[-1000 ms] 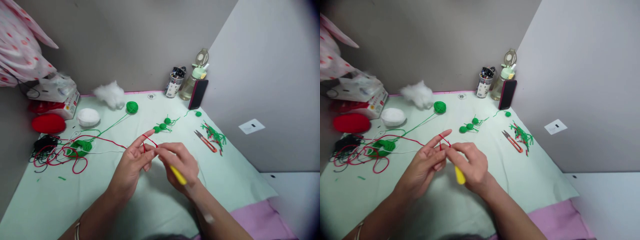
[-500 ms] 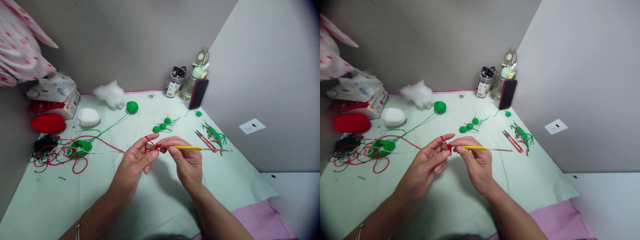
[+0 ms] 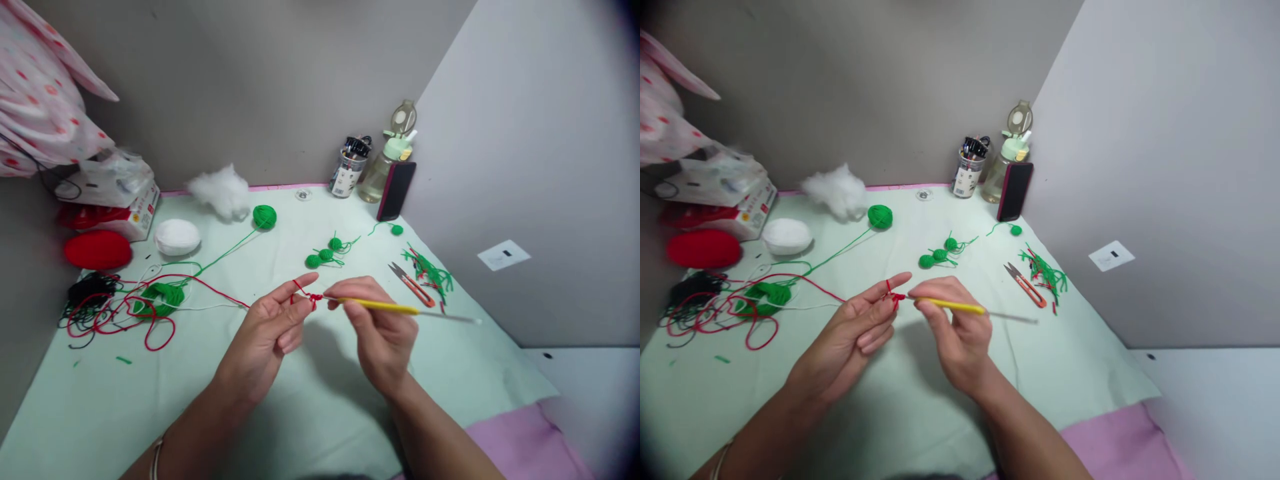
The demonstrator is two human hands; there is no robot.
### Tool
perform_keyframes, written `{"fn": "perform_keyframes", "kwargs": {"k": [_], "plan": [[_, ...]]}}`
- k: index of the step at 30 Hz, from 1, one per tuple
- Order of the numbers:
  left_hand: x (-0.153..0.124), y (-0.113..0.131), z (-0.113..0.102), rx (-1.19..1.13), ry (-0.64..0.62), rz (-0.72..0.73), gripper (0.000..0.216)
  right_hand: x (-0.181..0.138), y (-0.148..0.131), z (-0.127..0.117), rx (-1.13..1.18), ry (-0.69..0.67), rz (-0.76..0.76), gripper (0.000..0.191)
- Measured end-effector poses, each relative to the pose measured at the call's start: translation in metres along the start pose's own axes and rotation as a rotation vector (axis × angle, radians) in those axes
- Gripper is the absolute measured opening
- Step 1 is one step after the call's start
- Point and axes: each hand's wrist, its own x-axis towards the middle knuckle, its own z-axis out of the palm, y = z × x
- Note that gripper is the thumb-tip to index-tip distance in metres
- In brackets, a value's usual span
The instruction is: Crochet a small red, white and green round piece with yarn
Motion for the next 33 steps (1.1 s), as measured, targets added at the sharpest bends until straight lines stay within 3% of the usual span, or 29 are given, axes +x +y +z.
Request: {"fn": "perform_keyframes", "kwargs": {"k": [5, 9, 17, 26, 33], "plan": [[0.0, 0.004, -0.003, 0.003, 0.005, 0.02, 0.032, 0.009, 0.004, -0.002, 0.361, 0.066, 0.278, 0.015], [-0.001, 0.004, -0.002, 0.026, 0.018, 0.044, 0.027, 0.014, 0.004, -0.003, 0.45, 0.099, 0.354, 0.016], [0.0, -0.001, -0.001, 0.128, 0.031, 0.109, 0.024, 0.006, 0.007, 0.0, 0.44, -0.016, 0.29, 0.013], [0.0, -0.001, -0.002, 0.151, 0.062, 0.112, 0.015, 0.007, 0.005, 0.0, 0.451, 0.092, 0.27, 0.015], [0.0, -0.004, -0.002, 0.139, 0.073, 0.128, 0.009, 0.003, 0.005, 0.004, 0.332, 0.108, 0.122, 0.017]]}}
